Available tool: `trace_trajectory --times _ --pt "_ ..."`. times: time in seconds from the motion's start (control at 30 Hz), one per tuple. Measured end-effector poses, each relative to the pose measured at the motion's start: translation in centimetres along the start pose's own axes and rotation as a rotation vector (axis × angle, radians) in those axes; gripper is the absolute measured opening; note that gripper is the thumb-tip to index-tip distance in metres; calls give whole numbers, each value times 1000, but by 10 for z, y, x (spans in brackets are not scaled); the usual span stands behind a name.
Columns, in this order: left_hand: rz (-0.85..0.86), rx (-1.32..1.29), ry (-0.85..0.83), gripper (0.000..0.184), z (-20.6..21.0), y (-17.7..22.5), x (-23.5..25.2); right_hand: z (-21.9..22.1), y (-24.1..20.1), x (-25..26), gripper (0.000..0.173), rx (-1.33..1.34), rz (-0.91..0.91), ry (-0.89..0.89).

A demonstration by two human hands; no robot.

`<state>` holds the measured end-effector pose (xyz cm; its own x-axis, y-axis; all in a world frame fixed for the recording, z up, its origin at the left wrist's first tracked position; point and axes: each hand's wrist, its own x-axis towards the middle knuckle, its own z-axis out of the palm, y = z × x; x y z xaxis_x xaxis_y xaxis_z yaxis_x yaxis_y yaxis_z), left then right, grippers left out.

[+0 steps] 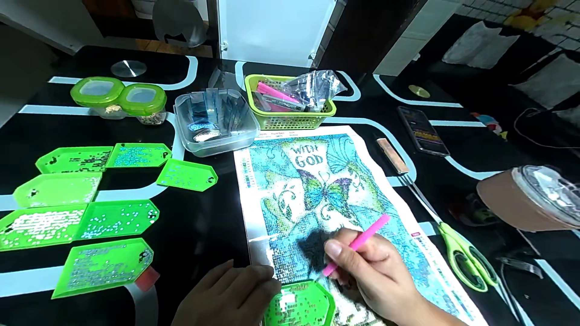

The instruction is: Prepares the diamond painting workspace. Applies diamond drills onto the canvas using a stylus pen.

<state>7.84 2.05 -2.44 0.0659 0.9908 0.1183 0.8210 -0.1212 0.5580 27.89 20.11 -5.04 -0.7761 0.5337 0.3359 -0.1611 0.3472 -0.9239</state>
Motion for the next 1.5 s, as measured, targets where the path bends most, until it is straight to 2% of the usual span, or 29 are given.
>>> trace_trajectory --times 0.1,0.2,0.43,0.73,1.5 --pt "-1 -9 -2 42 0 0 1 2 1 7 27 10 92 128" --pt "0 5 -1 42 0 1 0 3 4 11 25 -56 78 171" --pt "-6 -3 0 42 1 1 0 5 6 10 26 -126 16 146" --pt "-4 -4 -1 42 0 1 0 3 5 11 26 -168 32 181" --pt "3 5 7 41 0 1 0 4 4 11 29 -315 -29 106"
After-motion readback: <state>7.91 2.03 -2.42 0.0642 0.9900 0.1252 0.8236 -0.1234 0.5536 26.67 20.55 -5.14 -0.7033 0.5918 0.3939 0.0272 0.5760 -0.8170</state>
